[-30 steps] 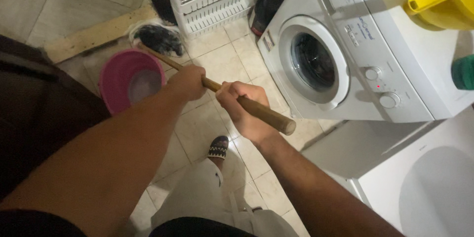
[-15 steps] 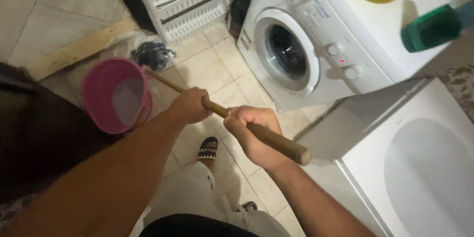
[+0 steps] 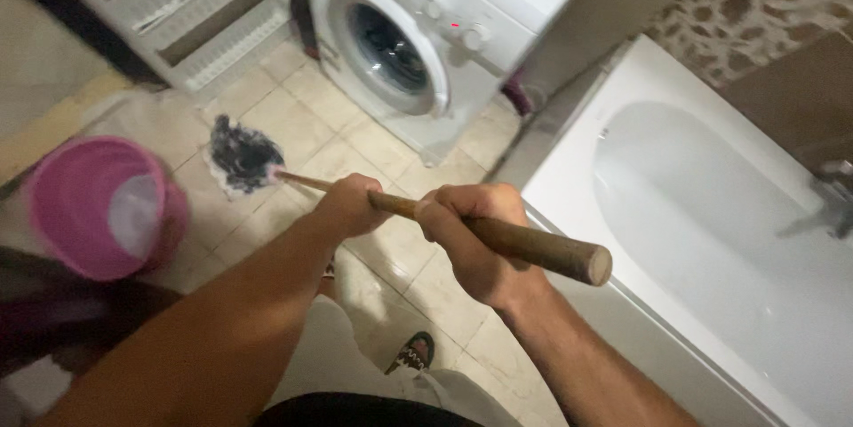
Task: The person mops a tiled bathroom floor by hand using a wooden pole with a cloth attached to the end, moving the cloth across the floor surface around a washing machine and toilet.
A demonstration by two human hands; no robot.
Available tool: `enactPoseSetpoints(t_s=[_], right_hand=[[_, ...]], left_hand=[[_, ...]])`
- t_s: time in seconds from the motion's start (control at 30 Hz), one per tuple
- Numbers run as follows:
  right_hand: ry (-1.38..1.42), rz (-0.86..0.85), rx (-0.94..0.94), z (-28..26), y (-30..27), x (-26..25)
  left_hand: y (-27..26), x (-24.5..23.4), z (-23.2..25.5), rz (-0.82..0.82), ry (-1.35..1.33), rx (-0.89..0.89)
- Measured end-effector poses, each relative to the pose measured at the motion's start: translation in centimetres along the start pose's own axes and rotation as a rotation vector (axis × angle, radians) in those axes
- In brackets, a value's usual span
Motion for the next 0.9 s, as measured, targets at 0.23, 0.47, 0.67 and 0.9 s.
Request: enactPoseSetpoints(t_s=[0.23,0.47,0.67,0.9], right_hand=[[0.191,0.157,-0.056,0.3,-5.0,-8.1],[0.215,0.243,-0.038,0.4,-5.4,-9.8],[0.126,0.246,0.028,0.6,-2.1,-6.3],[0.087,0.214,0.079,1.1,4.8,0.8]], left_hand=[[-3.3,5.0,9.9,-0.136,-0.064,-0.037],[-3.0,6.1,12.4,-0.208,-0.101,0.120],[0.7,4.5,8.2,-0.233,0.028,0.019],[7.6,-0.2,1.3,-0.206,0.054,0.039]])
Point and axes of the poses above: each hand's wrist, its own y-axis towards the middle knuckle, its own x-axis out of the palm, z = x × y, the point moved 10 cm from there along y, towards the middle knuckle, and after that the axes turned 12 degrees about z, right-handed, at the moved point
